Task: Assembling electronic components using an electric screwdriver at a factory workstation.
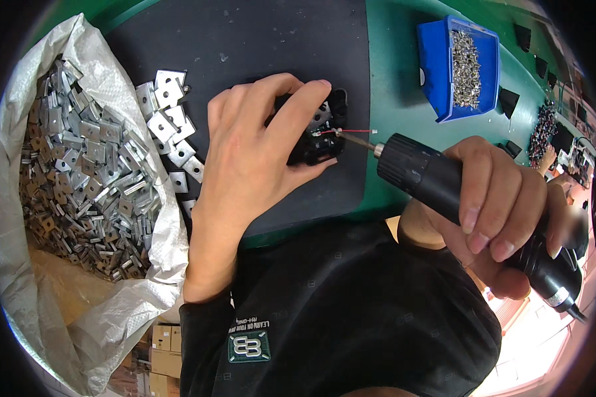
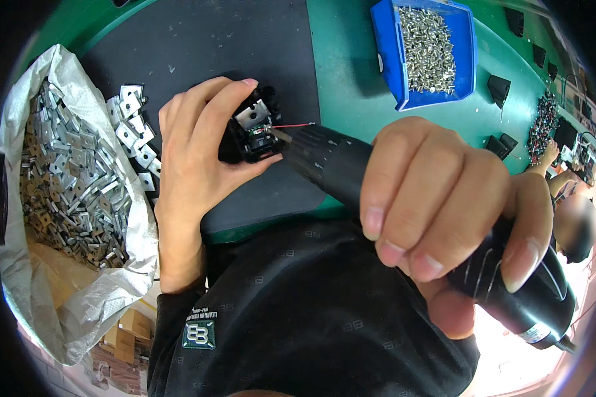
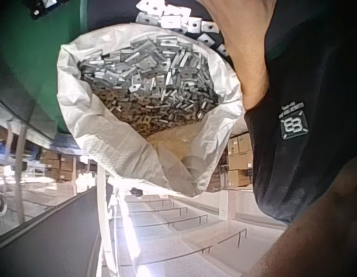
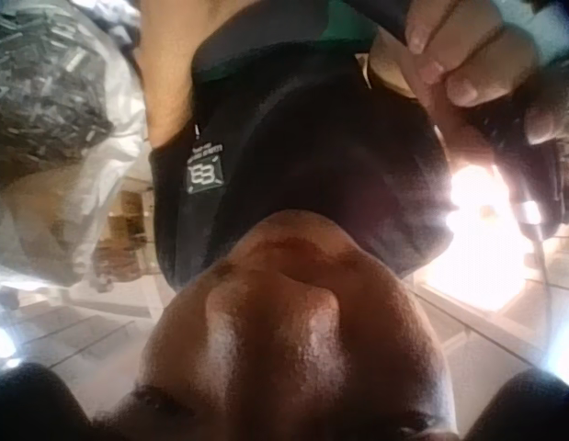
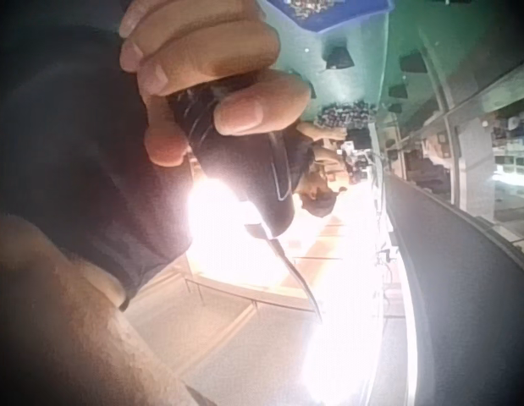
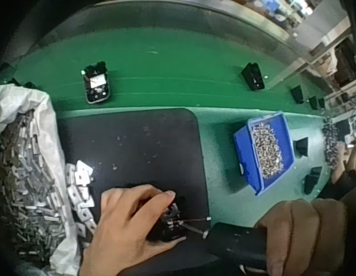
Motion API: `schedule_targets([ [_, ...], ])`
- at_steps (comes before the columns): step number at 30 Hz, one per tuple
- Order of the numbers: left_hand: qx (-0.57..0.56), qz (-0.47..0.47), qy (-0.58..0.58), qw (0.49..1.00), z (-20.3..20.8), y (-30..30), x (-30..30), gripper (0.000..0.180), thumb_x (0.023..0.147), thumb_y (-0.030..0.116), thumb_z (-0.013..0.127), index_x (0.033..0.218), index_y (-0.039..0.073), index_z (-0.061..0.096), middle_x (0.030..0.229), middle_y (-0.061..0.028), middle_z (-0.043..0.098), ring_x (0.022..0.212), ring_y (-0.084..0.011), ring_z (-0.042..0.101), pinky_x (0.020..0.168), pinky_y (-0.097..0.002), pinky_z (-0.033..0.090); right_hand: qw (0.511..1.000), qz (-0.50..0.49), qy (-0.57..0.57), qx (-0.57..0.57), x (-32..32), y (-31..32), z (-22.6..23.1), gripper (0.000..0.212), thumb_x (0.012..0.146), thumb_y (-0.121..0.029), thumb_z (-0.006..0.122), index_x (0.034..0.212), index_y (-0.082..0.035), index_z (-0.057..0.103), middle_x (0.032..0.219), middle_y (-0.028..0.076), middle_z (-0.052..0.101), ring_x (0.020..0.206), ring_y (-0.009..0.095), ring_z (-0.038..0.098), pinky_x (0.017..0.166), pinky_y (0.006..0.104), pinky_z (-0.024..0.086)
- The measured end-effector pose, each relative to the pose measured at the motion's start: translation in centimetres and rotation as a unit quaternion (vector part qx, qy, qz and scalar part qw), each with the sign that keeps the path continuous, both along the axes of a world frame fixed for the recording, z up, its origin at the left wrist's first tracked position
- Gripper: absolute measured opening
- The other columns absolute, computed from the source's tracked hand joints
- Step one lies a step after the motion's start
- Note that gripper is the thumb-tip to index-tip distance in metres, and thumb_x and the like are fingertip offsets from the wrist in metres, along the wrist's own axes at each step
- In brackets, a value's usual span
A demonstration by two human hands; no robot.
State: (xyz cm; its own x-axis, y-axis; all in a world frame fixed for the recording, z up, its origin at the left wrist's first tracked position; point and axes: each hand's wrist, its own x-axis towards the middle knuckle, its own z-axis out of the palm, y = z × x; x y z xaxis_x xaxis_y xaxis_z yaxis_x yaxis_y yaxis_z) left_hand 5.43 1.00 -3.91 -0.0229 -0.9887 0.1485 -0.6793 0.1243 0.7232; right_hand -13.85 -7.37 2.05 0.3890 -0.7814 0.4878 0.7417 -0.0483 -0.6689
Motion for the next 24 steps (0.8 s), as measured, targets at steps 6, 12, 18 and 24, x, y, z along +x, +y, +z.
schedule_targets([
  [6,0.009,-0.006,-0.009,1.0,0.1,0.0,0.0,0.081,0.048,0.018,0.089,0.123,0.013,0.061,0.115,-0.0063,0.059,0.102,-0.0262,0.056,0.089,-0.0383,0.038,0.999,0.013,0.019,-0.025,0.7,-0.2,-0.6,0.042,0.075,-0.025,0.085,0.107,-0.016,0.059,0.079,-0.004,0.06,0.068,0.009,0.06,0.067,0.0223,0.048],
  [12,0.002,-0.01,-0.01,1.0,0.1,-0.3,0.1,0.077,0.05,0.019,0.089,0.123,0.013,0.062,0.114,-0.0058,0.059,0.099,-0.0255,0.056,0.088,-0.0381,0.038,0.998,0.018,0.037,-0.047,0.8,-0.7,-0.9,0.044,0.078,-0.032,0.084,0.109,-0.016,0.058,0.081,-0.003,0.061,0.07,0.01,0.06,0.07,0.0238,0.049],
  [18,0.006,-0.005,-0.014,1.0,0.0,0.0,0.3,0.076,0.052,0.02,0.088,0.122,0.014,0.063,0.113,-0.0051,0.059,0.098,-0.0248,0.056,0.088,-0.0379,0.038,0.997,0.039,0.035,-0.06,1.1,-0.8,-1.7,0.045,0.078,-0.035,0.083,0.11,-0.016,0.057,0.083,-0.002,0.061,0.071,0.011,0.061,0.071,0.0257,0.05],
  [24,0.005,-0.008,-0.003,1.0,0.0,-0.2,0.1,0.074,0.052,0.02,0.088,0.122,0.014,0.064,0.112,-0.0049,0.059,0.097,-0.0243,0.056,0.087,-0.0375,0.038,0.995,0.042,0.058,-0.063,0.9,-1.0,-1.1,0.044,0.08,-0.035,0.082,0.11,-0.016,0.057,0.084,-0.002,0.061,0.072,0.012,0.061,0.072,0.0257,0.05],
])
